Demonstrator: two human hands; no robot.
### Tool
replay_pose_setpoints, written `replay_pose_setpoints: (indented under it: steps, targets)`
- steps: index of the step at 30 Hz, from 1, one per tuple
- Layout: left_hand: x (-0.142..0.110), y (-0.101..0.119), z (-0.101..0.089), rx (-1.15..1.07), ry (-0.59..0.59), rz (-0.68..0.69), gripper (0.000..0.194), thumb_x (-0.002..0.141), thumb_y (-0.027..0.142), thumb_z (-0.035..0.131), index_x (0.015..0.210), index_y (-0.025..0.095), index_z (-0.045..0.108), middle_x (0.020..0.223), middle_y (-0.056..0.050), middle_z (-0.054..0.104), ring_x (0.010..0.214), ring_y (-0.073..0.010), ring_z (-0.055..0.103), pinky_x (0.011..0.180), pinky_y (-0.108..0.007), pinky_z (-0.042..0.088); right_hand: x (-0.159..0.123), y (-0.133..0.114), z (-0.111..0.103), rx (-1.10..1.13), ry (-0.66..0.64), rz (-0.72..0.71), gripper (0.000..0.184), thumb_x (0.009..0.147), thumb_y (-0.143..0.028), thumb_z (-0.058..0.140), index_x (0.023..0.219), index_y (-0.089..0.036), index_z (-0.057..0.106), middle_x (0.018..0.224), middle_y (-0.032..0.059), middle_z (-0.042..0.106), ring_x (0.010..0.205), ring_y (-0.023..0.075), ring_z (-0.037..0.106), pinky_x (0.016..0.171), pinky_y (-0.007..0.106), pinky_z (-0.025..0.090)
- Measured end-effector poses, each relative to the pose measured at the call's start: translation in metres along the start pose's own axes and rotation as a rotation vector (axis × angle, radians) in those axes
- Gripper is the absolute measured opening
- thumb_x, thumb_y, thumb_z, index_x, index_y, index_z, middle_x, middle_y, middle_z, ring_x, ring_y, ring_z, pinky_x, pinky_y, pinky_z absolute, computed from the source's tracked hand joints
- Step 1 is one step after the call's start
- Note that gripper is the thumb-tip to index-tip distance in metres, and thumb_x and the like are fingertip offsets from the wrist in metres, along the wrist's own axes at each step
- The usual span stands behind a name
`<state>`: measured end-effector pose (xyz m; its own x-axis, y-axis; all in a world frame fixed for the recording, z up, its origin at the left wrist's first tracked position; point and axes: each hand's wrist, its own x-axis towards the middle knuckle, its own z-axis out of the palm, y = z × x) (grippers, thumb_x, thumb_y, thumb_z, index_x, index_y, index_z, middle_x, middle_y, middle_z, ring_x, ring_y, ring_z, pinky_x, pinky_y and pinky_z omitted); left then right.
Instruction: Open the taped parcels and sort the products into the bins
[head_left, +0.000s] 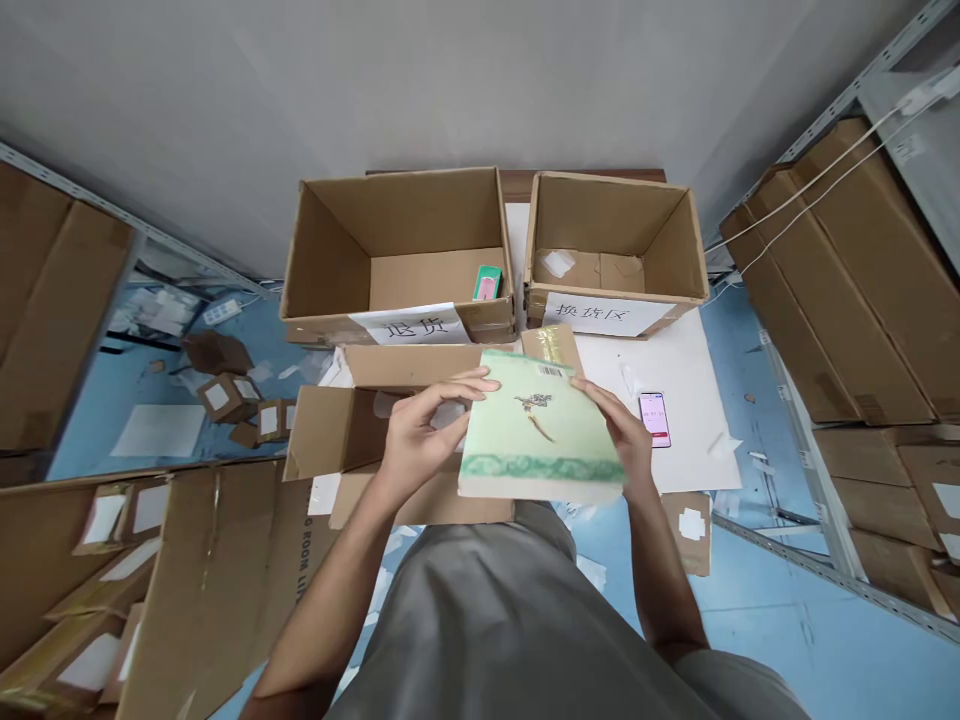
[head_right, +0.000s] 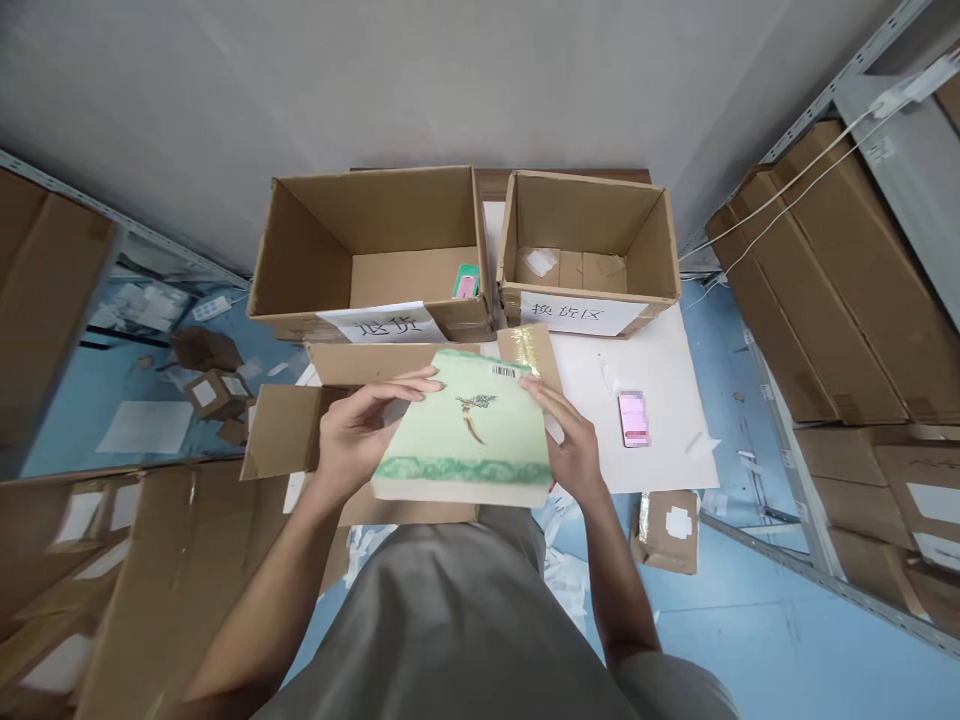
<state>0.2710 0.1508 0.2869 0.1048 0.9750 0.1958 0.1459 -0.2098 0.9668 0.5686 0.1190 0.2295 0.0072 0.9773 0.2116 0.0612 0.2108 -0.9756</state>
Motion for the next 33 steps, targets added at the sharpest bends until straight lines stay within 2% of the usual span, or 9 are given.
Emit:
replay_pose_setpoints:
  steps: [5,9,12,18,22,24,26,29,33]
  targets:
    - [0.029,-0.019,0.047,-0.045,-0.014,-0.364,0.058,0.081,0.058,0.105,0.115,0.025,0.071,0.109,-0.009,0.087,0.104,-0.0296,0.085,0.097,-0.042,0.068,0.005,0.018,-0.020,-0.020,0.235,0.297,0.042,0.101,-0.062,0.086,0.127,-0.030,0.092,0.127,0.0067,0.090,0.118,0.0349,0.084,0.110,0.051,0.068]
    - [0.068,-0.048,0.089,-0.141,-0.086,-0.391,0.066,0.085,0.059,0.098,0.131,0.020,0.071,0.123,-0.015,0.088,0.105,-0.0279,0.083,0.094,-0.040,0.067,0.037,0.030,-0.034,-0.052,0.311,0.403,0.050,0.105,-0.072,0.072,0.103,-0.024,0.086,0.095,0.0033,0.084,0.090,0.0273,0.074,0.078,0.036,0.062]
    - [0.106,-0.062,0.111,-0.115,-0.140,-0.338,0.078,0.079,0.047,0.098,0.146,0.016,0.073,0.140,-0.019,0.085,0.115,-0.0328,0.083,0.100,-0.045,0.069,0.080,0.046,-0.046,-0.072,0.353,0.368,0.056,0.102,-0.076,0.070,0.083,-0.023,0.073,0.076,-0.0002,0.070,0.077,0.0218,0.062,0.068,0.032,0.053]
    - [0.208,-0.069,0.126,-0.118,-0.140,-0.157,0.067,0.081,0.016,0.079,0.148,0.010,0.076,0.151,-0.019,0.080,0.139,-0.0392,0.077,0.125,-0.058,0.062,0.217,0.077,-0.063,-0.083,0.344,0.158,0.057,0.100,-0.077,0.070,0.094,-0.021,0.079,0.096,0.0075,0.080,0.104,0.0295,0.075,0.089,0.039,0.065]
    - [0.250,-0.063,0.107,-0.094,-0.024,-0.069,0.067,0.086,0.010,0.080,0.153,0.008,0.072,0.167,-0.025,0.068,0.167,-0.0436,0.056,0.144,-0.064,0.040,0.290,0.085,-0.063,-0.042,0.323,0.158,0.050,0.096,-0.063,0.084,0.115,-0.017,0.085,0.132,0.0174,0.086,0.136,0.0326,0.076,0.122,0.052,0.062]
    - [0.239,-0.057,0.083,-0.021,0.034,-0.047,0.065,0.093,0.020,0.082,0.156,0.008,0.070,0.172,-0.026,0.063,0.171,-0.0426,0.051,0.146,-0.064,0.034,0.295,0.088,-0.061,-0.037,0.325,0.188,0.053,0.088,-0.057,0.092,0.120,-0.016,0.086,0.145,0.0201,0.083,0.143,0.0339,0.075,0.130,0.058,0.057]
    - [0.204,-0.053,0.051,0.073,0.080,-0.034,0.062,0.099,0.034,0.081,0.156,0.013,0.071,0.173,-0.023,0.064,0.169,-0.0391,0.055,0.146,-0.059,0.037,0.275,0.092,-0.058,-0.031,0.288,0.212,0.057,0.081,-0.058,0.097,0.119,-0.017,0.087,0.147,0.0209,0.083,0.144,0.0356,0.075,0.133,0.061,0.054]
    - [0.122,-0.056,-0.004,0.222,0.210,-0.124,0.066,0.100,0.056,0.079,0.152,0.016,0.073,0.167,-0.020,0.070,0.162,-0.0380,0.063,0.142,-0.055,0.044,0.211,0.098,-0.048,-0.002,0.205,0.259,0.061,0.076,-0.066,0.096,0.113,-0.019,0.088,0.137,0.0197,0.087,0.136,0.0360,0.080,0.132,0.061,0.056]
    - [0.003,-0.077,-0.077,0.440,0.419,-0.381,0.073,0.093,0.069,0.078,0.145,0.018,0.075,0.159,-0.020,0.076,0.153,-0.0430,0.070,0.137,-0.060,0.050,0.107,0.099,-0.022,0.031,0.109,0.388,0.060,0.081,-0.072,0.091,0.112,-0.021,0.089,0.129,0.0172,0.090,0.130,0.0365,0.083,0.126,0.061,0.061]
